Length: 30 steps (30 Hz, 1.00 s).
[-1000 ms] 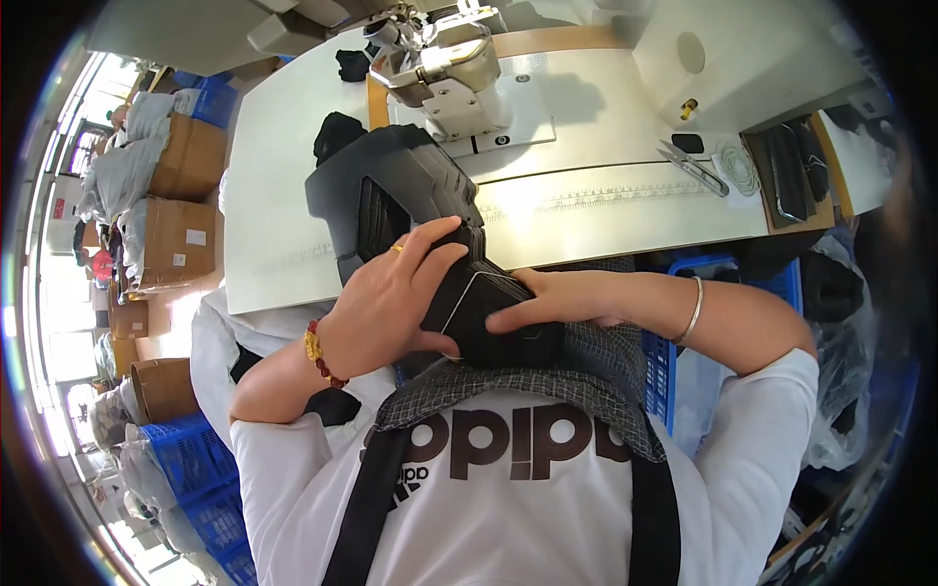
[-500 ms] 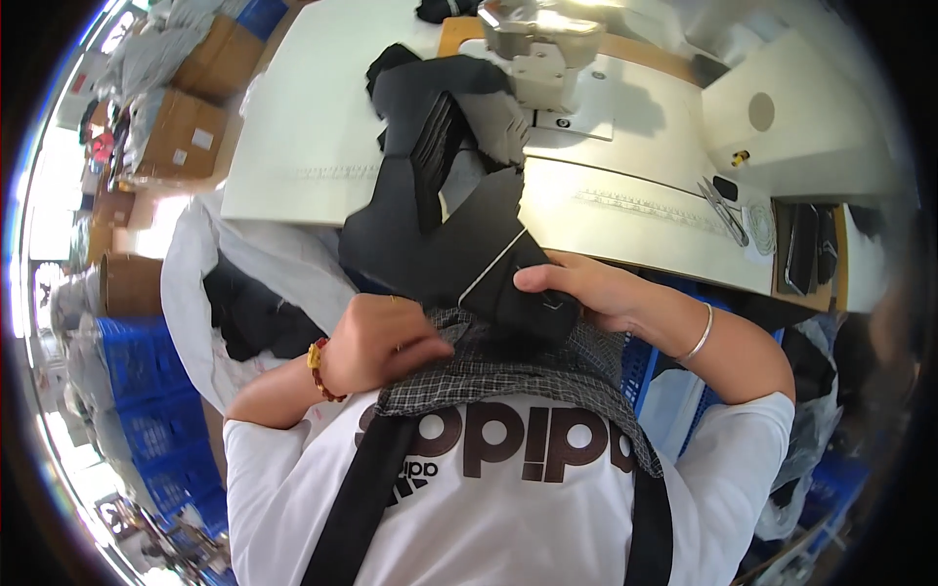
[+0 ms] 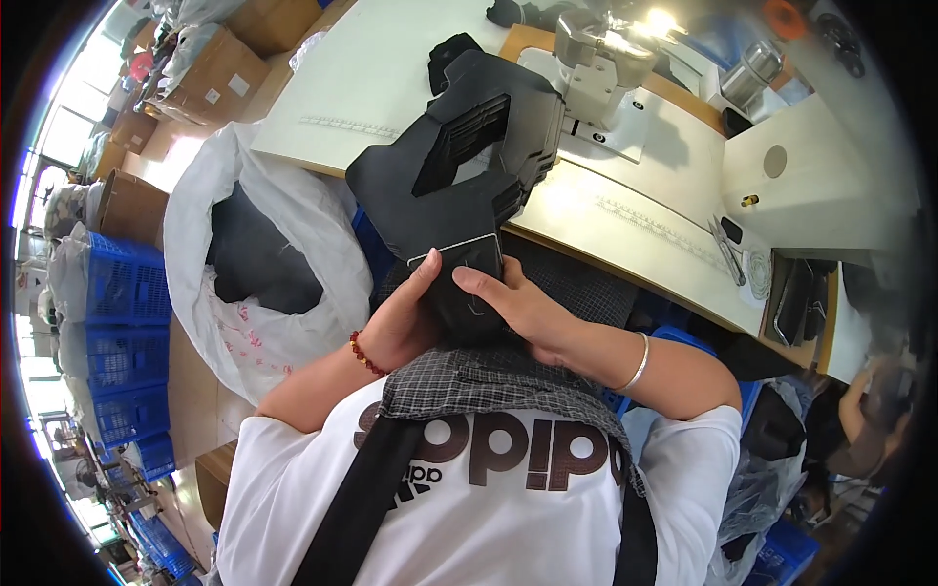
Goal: Stitch shoe upper components together using an industrial sewing machine.
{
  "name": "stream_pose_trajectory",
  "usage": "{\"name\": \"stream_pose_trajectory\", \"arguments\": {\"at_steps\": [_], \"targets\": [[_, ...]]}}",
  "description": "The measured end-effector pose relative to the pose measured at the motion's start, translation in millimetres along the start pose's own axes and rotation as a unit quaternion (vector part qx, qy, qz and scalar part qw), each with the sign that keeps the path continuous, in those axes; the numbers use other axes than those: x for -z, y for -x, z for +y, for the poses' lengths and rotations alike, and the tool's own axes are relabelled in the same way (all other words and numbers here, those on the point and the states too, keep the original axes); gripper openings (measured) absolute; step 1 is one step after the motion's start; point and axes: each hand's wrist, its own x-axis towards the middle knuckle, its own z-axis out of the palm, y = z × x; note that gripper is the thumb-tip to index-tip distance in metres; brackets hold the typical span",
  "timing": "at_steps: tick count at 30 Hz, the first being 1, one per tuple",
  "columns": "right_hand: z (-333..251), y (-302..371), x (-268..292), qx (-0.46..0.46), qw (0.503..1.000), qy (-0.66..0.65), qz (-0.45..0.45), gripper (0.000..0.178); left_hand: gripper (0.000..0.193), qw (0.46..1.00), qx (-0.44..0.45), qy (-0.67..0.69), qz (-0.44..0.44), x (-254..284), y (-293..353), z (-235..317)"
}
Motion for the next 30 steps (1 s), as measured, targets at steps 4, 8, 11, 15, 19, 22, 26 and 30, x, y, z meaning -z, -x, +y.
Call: {"name": "stream_pose_trajectory", "arguments": {"at_steps": [4, 8, 11, 15, 19, 22, 26, 30], "targets": [[10.6, 1.3, 12.7, 0.062, 0.997, 0.049, -0.02, 0.078, 0.052, 0.999, -0.006, 0.024, 0.028, -0.2, 2.9, 3.1], [-5.5, 8.6, 46.6, 0.287, 0.868, 0.395, 0.092, 0.035, 0.052, 0.998, -0.01, 0.059, -0.002, -1.8, 6.0, 11.6], [-4.1, 2.1, 47.8, 0.485, 0.744, 0.419, 0.191, 0.02, 0.052, 0.999, -0.016, 0.046, -0.008, 1.4, 5.7, 14.7], [2.8, -17.7, 33.9, 0.476, 0.811, 0.313, 0.136, 0.018, 0.051, 0.999, -0.023, 0.036, -0.024, -1.3, 5.6, 17.4], [16.3, -36.0, 32.7, 0.529, 0.754, 0.34, 0.191, 0.017, 0.052, 0.999, -0.025, 0.036, -0.006, 5.9, 4.3, 17.9], [18.3, -41.8, 34.1, 0.571, 0.772, 0.239, 0.146, 0.015, 0.055, 0.995, -0.011, 0.101, 0.009, 1.3, 12.9, 22.1], [6.2, -34.9, 30.0, 0.42, 0.906, 0.044, 0.031, 0.015, 0.053, 0.995, -0.01, 0.101, 0.012, 5.0, 15.1, 24.3], [10.6, -34.5, 22.2, 0.472, 0.839, 0.249, 0.104, 0.015, 0.053, 0.998, -0.028, 0.056, 0.018, 13.8, 13.8, 23.5]]}}
